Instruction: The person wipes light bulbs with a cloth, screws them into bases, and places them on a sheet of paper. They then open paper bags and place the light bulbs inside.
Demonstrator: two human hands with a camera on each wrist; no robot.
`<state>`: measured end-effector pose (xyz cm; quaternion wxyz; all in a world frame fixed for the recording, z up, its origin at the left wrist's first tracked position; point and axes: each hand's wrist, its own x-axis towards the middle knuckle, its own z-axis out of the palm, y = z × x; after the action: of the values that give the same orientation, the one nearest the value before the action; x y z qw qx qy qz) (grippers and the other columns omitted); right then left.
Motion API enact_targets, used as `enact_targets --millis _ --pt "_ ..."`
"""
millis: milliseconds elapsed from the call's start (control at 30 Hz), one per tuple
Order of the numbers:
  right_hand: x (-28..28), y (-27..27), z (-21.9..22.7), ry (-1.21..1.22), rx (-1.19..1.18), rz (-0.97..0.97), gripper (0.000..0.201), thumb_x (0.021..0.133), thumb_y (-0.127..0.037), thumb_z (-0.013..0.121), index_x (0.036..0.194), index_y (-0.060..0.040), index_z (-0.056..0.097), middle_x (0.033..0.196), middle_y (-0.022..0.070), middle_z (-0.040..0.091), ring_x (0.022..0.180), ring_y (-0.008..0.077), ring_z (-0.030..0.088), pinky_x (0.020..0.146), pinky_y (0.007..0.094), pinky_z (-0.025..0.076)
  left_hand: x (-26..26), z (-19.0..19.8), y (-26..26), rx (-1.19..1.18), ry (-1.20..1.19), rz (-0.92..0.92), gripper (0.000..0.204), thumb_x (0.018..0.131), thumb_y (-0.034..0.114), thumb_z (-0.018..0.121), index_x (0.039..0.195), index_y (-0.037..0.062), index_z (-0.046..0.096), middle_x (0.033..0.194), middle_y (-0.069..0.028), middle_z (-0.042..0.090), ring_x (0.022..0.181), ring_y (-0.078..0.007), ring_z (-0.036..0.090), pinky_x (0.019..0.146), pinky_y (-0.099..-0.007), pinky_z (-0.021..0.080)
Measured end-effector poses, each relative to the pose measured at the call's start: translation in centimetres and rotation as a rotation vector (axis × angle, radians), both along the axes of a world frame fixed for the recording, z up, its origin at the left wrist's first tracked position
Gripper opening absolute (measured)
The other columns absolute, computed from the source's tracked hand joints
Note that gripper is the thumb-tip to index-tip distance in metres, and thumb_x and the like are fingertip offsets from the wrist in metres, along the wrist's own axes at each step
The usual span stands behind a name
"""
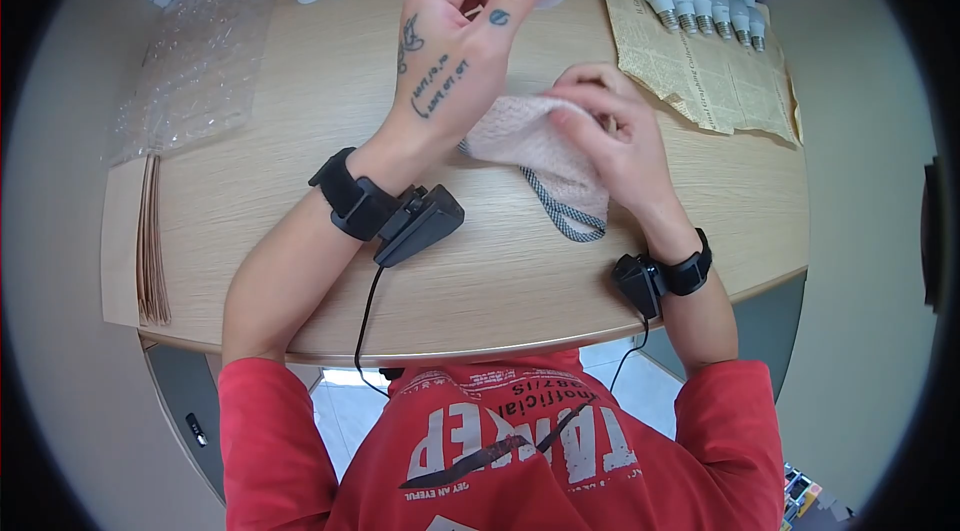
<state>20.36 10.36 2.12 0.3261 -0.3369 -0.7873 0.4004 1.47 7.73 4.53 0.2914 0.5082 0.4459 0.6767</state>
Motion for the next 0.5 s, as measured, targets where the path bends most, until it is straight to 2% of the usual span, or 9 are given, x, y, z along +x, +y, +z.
enact_targets --millis 33,133,167,267,300,400,500 --pt "0.0 0.0 0.4 0.019 0.001 -0.029 0.027 0.085 -0.016 0.071 0.105 0.0004 0.067 0.109 0.0052 0.06 0.089 0.0123 0.057 0.075 0.0255 0.045 0.0 0.0 0.0 -0.01 0.011 -0.022 0.022 0.097 0.027 0.063 0.094 0.0061 0.07 0.064 0.0086 0.046 0.057 0.0 0.037 0.052 -0.0191 0.027" --pt "0.0 0.7 -0.4 0.317 0.036 -0.111 0.046 0.084 -0.015 0.071 0.126 -0.0017 0.058 0.118 0.0074 0.057 0.095 0.0144 0.057 0.081 0.028 0.045 0.3 0.3 -0.6 -0.163 0.042 -0.233 0.022 0.096 0.027 0.064 0.093 0.0058 0.07 0.063 0.0087 0.045 0.057 0.0003 0.037 0.051 -0.0193 0.026" --pt "0.3 0.8 -0.4 0.333 -0.017 -0.055 0.062 0.084 -0.012 0.071 0.139 -0.0021 0.045 0.126 0.0098 0.053 0.104 0.017 0.057 0.09 0.0306 0.044 0.4 0.4 -0.7 -0.227 0.097 -0.285 0.021 0.095 0.026 0.065 0.092 0.0055 0.071 0.066 0.0072 0.052 0.061 -0.0003 0.044 0.055 -0.019 0.032" --pt "-0.8 -0.4 0.2 0.399 -0.013 -0.004 0.06 0.084 -0.008 0.071 0.138 -0.0023 0.046 0.13 0.0115 0.05 0.111 0.0185 0.056 0.094 0.0323 0.046 0.7 0.1 -0.8 -0.335 0.189 -0.439 0.022 0.094 0.026 0.066 0.093 0.0046 0.072 0.073 0.0044 0.06 0.067 -0.0024 0.052 0.061 -0.0196 0.04" --pt "-0.8 -0.5 0.2 0.393 -0.043 0.006 0.059 0.084 -0.007 0.071 0.137 -0.0021 0.047 0.129 0.0115 0.051 0.112 0.0187 0.056 0.094 0.0321 0.046 0.7 0.3 -0.9 -0.374 0.196 -0.477 0.023 0.094 0.026 0.066 0.094 0.0034 0.072 0.079 0.0016 0.065 0.072 -0.0045 0.057 0.067 -0.021 0.044" --pt "-0.8 -0.6 -0.1 0.379 -0.134 0.043 0.058 0.084 -0.004 0.071 0.137 -0.0018 0.047 0.126 0.0112 0.053 0.112 0.0186 0.057 0.095 0.031 0.048 0.7 -0.4 -0.6 -0.379 0.213 -0.506 0.027 0.093 0.03 0.068 0.094 0.0033 0.072 0.079 0.0011 0.065 0.072 -0.0043 0.056 0.066 -0.0204 0.043" --pt "-0.7 -0.6 -0.3 0.366 -0.221 0.055 0.056 0.086 -0.005 0.072 0.136 -0.0022 0.048 0.122 0.0104 0.056 0.109 0.0174 0.058 0.093 0.0292 0.049 0.5 -0.6 -0.3 -0.357 0.185 -0.448 0.032 0.092 0.037 0.068 0.093 0.0044 0.073 0.077 0.0021 0.063 0.07 -0.005 0.055 0.065 -0.0207 0.043"
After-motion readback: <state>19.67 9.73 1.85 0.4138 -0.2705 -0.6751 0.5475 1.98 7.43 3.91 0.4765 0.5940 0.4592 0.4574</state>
